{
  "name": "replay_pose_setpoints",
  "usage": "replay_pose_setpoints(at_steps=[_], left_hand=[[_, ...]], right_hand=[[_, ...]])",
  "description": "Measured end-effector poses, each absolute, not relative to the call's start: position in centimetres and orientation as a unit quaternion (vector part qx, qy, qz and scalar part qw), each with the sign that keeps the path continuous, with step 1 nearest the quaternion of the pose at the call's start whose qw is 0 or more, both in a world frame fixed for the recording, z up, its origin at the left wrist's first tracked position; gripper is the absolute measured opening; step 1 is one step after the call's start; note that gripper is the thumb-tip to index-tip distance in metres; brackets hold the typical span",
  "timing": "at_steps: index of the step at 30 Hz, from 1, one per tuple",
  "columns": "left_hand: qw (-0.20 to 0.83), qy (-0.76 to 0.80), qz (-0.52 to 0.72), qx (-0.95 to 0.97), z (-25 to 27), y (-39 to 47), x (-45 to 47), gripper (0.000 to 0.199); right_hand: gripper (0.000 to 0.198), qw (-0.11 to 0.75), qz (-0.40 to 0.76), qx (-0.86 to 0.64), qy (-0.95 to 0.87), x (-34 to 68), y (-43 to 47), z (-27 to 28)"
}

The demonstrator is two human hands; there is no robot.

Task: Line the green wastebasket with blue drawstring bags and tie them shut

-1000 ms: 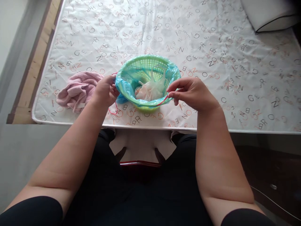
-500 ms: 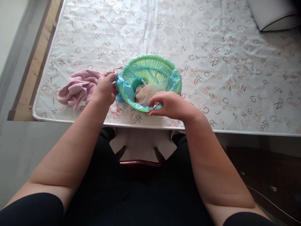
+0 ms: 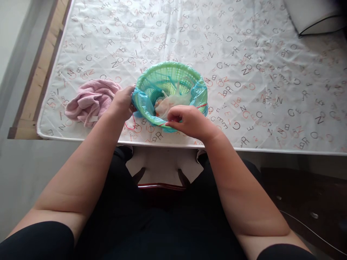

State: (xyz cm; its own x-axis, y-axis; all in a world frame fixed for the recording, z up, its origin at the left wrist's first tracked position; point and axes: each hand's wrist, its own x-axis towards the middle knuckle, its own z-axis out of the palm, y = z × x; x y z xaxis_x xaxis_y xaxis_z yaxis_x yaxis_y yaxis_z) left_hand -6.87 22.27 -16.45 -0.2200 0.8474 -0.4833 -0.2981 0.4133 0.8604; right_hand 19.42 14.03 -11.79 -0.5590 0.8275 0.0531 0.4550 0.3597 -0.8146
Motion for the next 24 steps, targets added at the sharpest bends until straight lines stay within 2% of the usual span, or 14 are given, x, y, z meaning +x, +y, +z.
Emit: replay_pose_setpoints(at_steps=[8,13,18,24], left_hand=[[0.547,0.551,0.564,0.280,-17.8,22.7,-7.8,0.021],[0.563,0.527,0.573,0.276,-17.2,22.2,-8.2,0.036],[0.465,0.589,0.569,0.336,-14.5,20.9,-6.9,0.022],[0.358,0.558,0.585,0.467,-13.4,19.7,-6.3,0.027]], right_hand=[[0.020,0.276,0.381,-0.480,-0.740,19.0,13.9,-11.9],[0.021,0.292,0.363,-0.495,-0.733,18.9,13.9,-12.2],[0.021,0.305,0.374,-0.492,-0.724,19.1,13.9,-12.0],[0.018,0.296,0.353,-0.493,-0.739,19.2,13.6,-11.5]])
